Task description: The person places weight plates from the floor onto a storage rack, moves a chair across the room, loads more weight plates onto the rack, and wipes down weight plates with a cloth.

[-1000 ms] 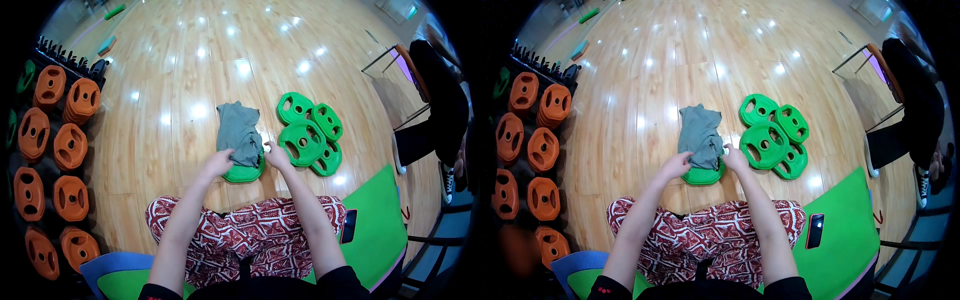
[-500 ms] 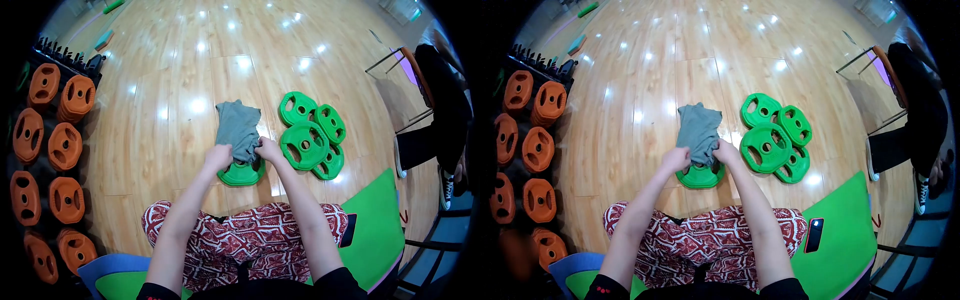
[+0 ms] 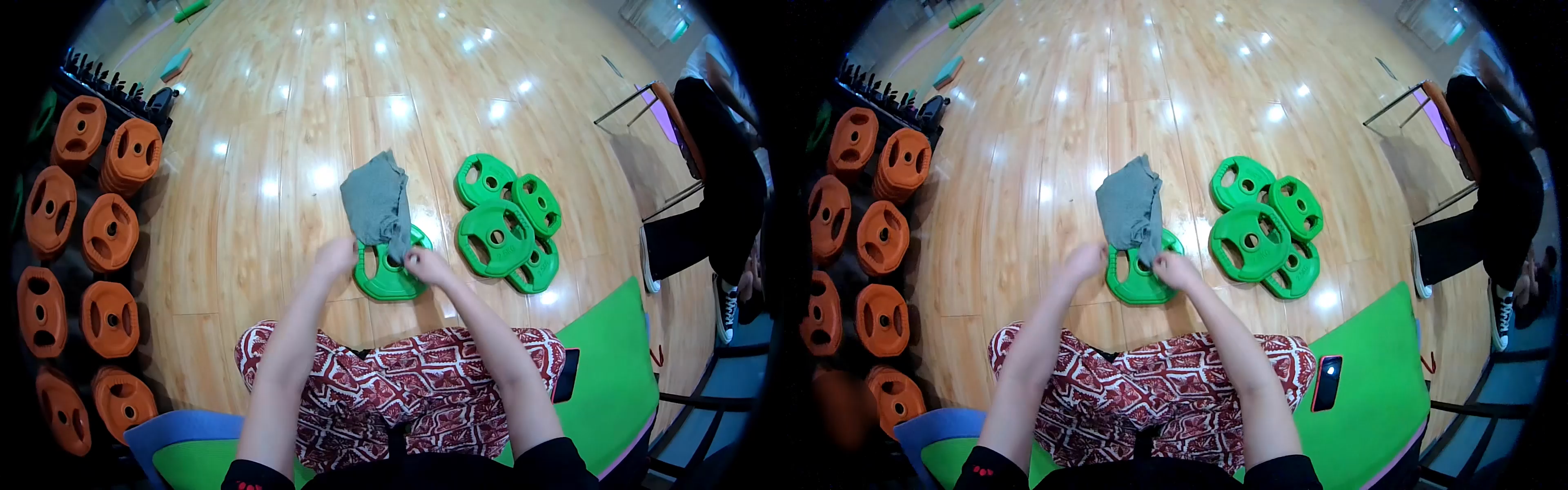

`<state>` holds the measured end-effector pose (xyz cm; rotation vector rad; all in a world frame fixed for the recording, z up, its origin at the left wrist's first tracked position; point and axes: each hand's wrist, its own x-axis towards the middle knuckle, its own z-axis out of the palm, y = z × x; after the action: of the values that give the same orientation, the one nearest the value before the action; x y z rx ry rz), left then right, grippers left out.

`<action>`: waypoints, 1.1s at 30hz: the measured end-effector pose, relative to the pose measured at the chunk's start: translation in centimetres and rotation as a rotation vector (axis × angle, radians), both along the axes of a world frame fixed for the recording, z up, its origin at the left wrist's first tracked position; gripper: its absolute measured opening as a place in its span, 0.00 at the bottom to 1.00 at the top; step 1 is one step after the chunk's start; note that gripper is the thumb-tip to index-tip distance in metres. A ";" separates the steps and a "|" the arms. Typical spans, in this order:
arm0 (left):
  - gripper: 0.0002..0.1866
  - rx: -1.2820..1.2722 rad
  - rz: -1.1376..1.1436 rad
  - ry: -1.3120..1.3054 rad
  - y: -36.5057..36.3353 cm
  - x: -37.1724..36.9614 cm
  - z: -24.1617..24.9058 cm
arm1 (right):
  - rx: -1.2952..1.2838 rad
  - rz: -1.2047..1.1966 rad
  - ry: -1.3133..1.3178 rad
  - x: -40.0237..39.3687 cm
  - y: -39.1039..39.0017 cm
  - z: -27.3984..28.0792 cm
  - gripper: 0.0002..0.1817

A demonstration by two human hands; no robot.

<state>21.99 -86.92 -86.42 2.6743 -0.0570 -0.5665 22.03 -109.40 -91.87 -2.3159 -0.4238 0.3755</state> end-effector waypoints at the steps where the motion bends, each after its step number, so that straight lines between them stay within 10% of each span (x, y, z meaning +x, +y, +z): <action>1: 0.09 0.000 0.005 -0.007 0.0 -0.6 -0.1 | 0.008 -0.008 0.204 -1.3 -0.4 1.2 0.18; 6: 0.22 -0.051 -0.079 -0.119 -2.2 -1.7 1.4 | 0.040 -0.210 0.297 -0.2 1.1 9.0 0.22; 12: 0.29 0.165 -0.285 0.113 -6.1 -4.1 1.2 | -0.215 -0.003 0.120 -2.2 0.1 3.8 0.28; 33: 0.16 0.147 -0.244 0.060 -7.2 -2.9 -1.3 | -0.587 0.175 0.150 -3.2 3.8 4.3 0.23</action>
<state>19.06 -94.15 -87.74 2.8102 -0.3415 -0.7530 18.85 -105.62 -87.59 -2.7930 -0.4905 0.8476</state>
